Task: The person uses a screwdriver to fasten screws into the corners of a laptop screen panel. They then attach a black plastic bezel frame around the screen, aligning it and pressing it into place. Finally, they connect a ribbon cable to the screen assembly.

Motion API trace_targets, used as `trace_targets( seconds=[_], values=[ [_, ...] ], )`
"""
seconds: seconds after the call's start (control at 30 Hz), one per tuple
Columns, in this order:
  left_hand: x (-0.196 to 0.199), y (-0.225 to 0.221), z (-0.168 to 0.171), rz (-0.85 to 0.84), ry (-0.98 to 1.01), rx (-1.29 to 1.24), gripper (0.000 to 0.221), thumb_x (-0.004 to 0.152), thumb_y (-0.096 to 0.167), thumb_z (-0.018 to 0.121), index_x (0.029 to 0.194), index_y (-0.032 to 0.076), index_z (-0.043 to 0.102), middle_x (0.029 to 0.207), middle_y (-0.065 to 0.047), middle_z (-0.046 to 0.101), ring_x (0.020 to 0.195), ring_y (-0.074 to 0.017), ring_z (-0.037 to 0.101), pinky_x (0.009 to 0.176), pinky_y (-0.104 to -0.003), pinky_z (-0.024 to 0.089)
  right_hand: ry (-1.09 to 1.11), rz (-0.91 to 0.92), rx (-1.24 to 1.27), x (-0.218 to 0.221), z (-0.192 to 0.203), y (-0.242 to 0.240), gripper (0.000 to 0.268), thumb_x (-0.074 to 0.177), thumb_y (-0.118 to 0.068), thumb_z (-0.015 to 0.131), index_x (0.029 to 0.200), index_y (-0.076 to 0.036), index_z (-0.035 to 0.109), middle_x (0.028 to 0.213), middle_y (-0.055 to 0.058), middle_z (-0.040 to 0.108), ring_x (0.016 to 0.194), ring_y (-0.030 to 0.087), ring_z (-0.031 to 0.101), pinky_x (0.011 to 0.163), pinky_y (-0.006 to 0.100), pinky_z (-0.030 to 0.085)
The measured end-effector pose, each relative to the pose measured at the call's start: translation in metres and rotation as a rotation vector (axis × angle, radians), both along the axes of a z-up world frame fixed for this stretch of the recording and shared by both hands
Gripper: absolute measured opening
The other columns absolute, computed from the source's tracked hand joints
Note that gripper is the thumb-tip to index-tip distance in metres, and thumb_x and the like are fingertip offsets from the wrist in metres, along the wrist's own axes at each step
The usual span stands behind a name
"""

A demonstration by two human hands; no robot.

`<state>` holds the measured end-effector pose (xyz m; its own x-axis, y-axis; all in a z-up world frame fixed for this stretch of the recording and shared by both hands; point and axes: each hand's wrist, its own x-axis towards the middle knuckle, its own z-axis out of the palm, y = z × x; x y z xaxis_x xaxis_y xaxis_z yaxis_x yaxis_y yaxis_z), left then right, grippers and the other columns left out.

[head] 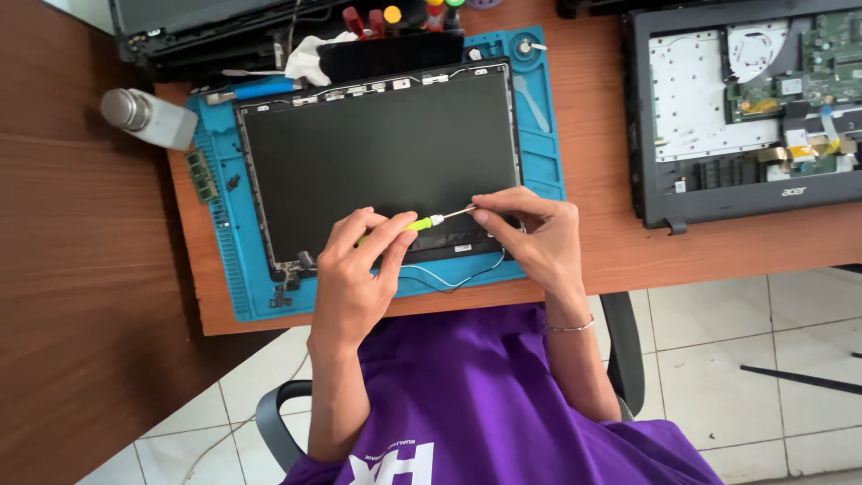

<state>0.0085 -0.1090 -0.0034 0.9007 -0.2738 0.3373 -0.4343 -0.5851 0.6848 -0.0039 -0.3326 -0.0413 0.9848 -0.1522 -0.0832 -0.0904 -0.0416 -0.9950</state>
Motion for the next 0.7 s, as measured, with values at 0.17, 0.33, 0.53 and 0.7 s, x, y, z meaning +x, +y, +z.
trace_targets(
  seconds=[0.17, 0.33, 0.53, 0.7],
  values=[
    [0.000, -0.016, 0.001, -0.014, -0.032, 0.009, 0.022, 0.095, 0.008, 0.076, 0.117, 0.007, 0.074, 0.097, -0.009, 0.064, 0.094, -0.0290, 0.068, 0.085, -0.040, 0.057, -0.010, -0.081, -0.025, -0.003, 0.002, -0.005, 0.017, 0.090, 0.004, 0.077, 0.106, 0.002, 0.079, 0.102, 0.010, 0.078, 0.094, 0.013, 0.073, 0.083, 0.024, 0.057],
    [0.002, -0.031, 0.004, -0.021, -0.013, 0.024, 0.023, 0.094, 0.005, 0.078, 0.117, 0.006, 0.074, 0.093, -0.008, 0.063, 0.078, -0.0233, 0.065, 0.067, -0.037, 0.052, -0.013, -0.152, -0.037, -0.003, 0.001, -0.010, 0.018, 0.089, 0.003, 0.078, 0.107, 0.001, 0.079, 0.103, 0.010, 0.078, 0.095, 0.012, 0.073, 0.086, 0.024, 0.058],
    [0.003, -0.047, 0.005, -0.052, -0.043, 0.035, 0.023, 0.093, 0.004, 0.078, 0.116, 0.005, 0.074, 0.093, -0.006, 0.063, 0.069, -0.0194, 0.064, 0.060, -0.034, 0.051, -0.050, -0.199, -0.146, -0.003, 0.004, -0.017, 0.018, 0.089, 0.003, 0.077, 0.107, -0.001, 0.080, 0.103, 0.010, 0.079, 0.095, 0.013, 0.074, 0.085, 0.024, 0.058],
    [0.003, -0.056, 0.002, -0.055, -0.047, 0.037, 0.021, 0.095, 0.005, 0.078, 0.115, 0.004, 0.074, 0.090, -0.005, 0.062, 0.064, -0.0171, 0.064, 0.057, -0.032, 0.051, -0.066, -0.242, -0.281, -0.003, 0.009, -0.019, 0.017, 0.090, 0.000, 0.078, 0.106, -0.003, 0.080, 0.102, 0.009, 0.080, 0.091, 0.012, 0.075, 0.081, 0.023, 0.058]
  ],
)
